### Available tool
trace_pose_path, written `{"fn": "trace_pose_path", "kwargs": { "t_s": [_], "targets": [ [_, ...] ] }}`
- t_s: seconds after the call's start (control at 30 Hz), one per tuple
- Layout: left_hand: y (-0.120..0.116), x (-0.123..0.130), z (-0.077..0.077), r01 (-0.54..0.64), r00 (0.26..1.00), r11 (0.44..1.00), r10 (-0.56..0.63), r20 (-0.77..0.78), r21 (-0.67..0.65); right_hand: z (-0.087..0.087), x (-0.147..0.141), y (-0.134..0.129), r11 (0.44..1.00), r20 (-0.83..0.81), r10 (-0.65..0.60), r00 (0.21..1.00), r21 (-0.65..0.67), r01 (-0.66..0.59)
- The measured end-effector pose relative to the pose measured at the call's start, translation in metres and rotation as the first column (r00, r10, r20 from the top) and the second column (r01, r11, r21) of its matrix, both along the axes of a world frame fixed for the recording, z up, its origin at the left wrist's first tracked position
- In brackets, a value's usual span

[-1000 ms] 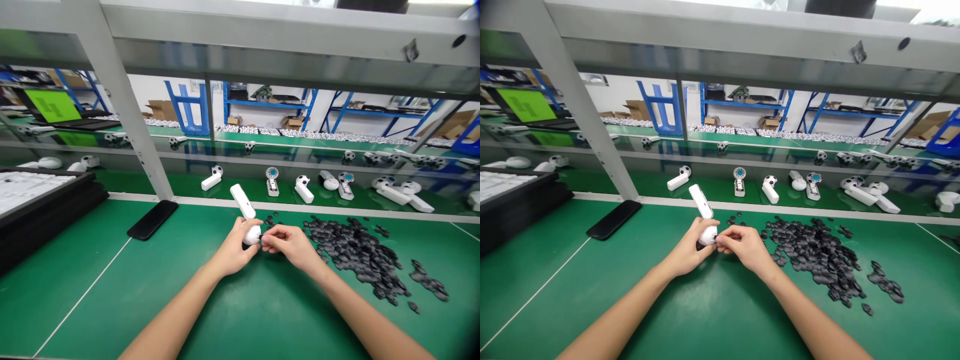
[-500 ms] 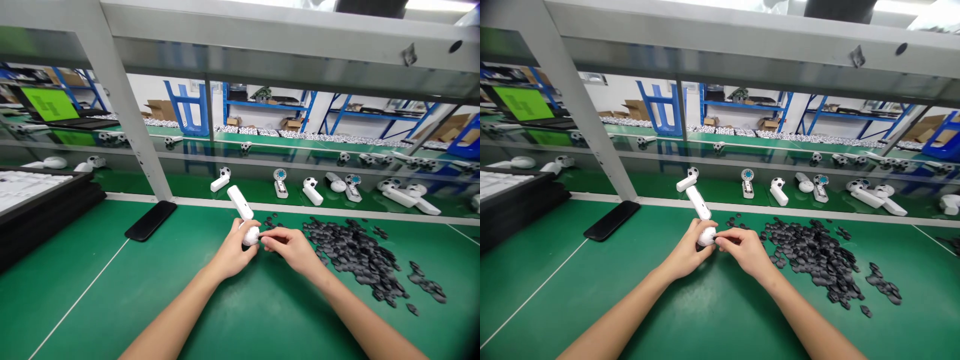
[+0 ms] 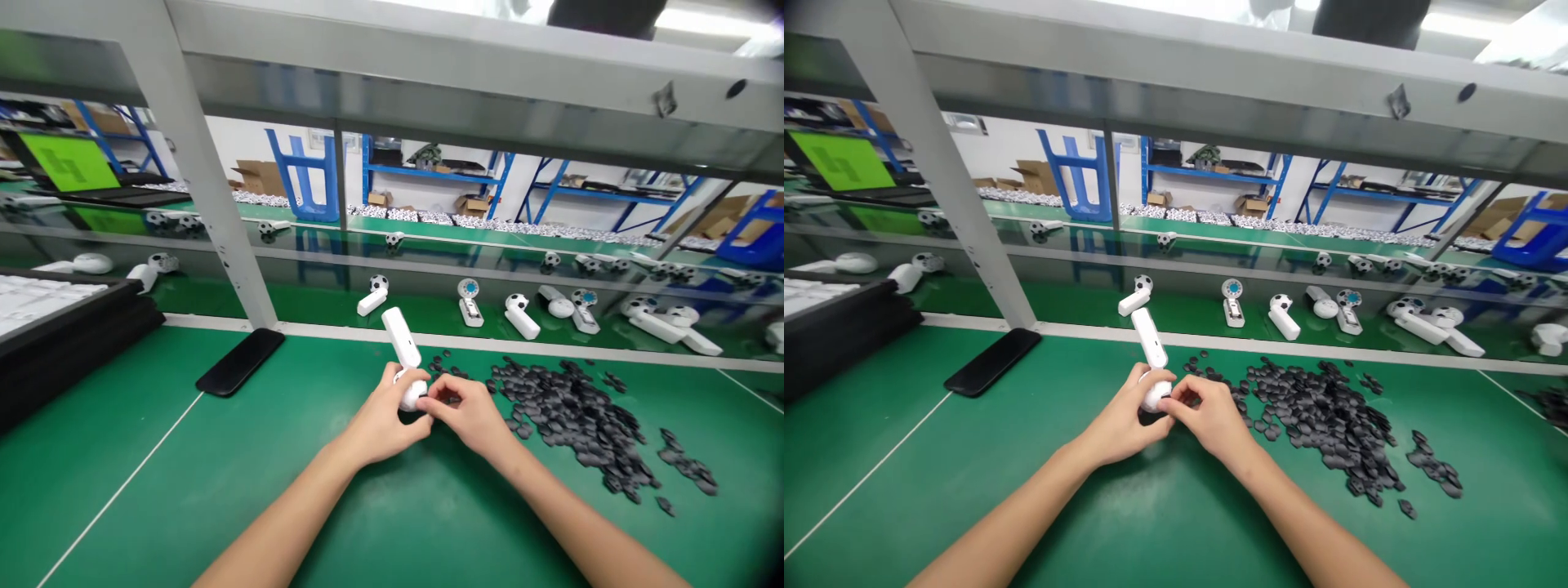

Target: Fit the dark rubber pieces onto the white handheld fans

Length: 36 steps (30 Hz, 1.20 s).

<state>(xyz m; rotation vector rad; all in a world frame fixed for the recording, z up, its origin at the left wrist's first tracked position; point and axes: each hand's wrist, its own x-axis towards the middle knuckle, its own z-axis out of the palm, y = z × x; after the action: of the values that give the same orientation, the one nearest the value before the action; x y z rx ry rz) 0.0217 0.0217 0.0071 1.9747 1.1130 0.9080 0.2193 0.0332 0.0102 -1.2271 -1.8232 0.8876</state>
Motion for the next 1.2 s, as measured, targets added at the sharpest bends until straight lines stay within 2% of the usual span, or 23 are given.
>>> {"fn": "trace_pose_path", "kwargs": {
  "t_s": [0.1,0.27,0.4,0.47,0.57,0.63,0.77,0.83,0.93,1.07,1.2],
  "targets": [
    [0.000,0.003,0.002,-0.018,1.000,1.000,0.018,0.011,-0.011,-0.004,-0.001,0.002,1.000,-0.029,0.000,1.000,-0.024,-0.001],
    [0.000,0.005,0.004,-0.009,1.000,0.999,0.009,0.014,0.053,-0.002,-0.001,0.000,1.000,-0.061,0.016,0.998,-0.016,-0.017],
    [0.005,0.003,-0.002,-0.046,0.998,0.996,0.049,-0.038,0.073,0.002,-0.001,0.000,0.997,-0.069,0.019,0.997,0.073,-0.014],
    [0.006,0.003,-0.004,-0.079,0.996,0.994,0.082,-0.032,0.076,0.001,-0.002,0.001,0.997,-0.050,0.003,0.999,0.073,0.001],
    [0.007,0.004,-0.006,-0.093,0.995,0.992,0.095,-0.019,0.079,-0.001,-0.002,0.001,0.995,0.018,0.004,1.000,0.099,-0.006],
    [0.009,0.002,-0.006,-0.089,0.996,0.994,0.090,-0.001,0.064,0.001,0.000,0.002,0.987,0.057,0.045,0.997,0.154,-0.053],
    [0.018,-0.005,-0.004,-0.217,0.972,0.976,0.219,0.088,-0.036,0.020,0.013,0.006,0.965,0.093,0.148,0.985,0.202,-0.165],
    [0.020,-0.009,0.001,-0.278,0.944,0.953,0.295,0.148,-0.121,0.031,0.025,0.008,0.973,0.144,0.107,0.984,0.190,-0.134],
    [0.019,-0.014,0.011,-0.289,0.906,0.930,0.343,0.249,-0.229,0.037,0.046,0.014,0.980,0.377,-0.032,0.926,0.194,-0.045],
    [0.018,-0.016,0.017,-0.262,0.897,0.934,0.328,0.296,-0.242,0.029,0.065,0.024,0.982,0.414,0.034,0.910,0.155,-0.107],
    [0.019,-0.014,0.008,-0.200,0.947,0.962,0.238,0.217,-0.186,0.025,0.064,0.021,0.971,0.497,0.143,0.856,0.098,-0.219]
  ]
}}
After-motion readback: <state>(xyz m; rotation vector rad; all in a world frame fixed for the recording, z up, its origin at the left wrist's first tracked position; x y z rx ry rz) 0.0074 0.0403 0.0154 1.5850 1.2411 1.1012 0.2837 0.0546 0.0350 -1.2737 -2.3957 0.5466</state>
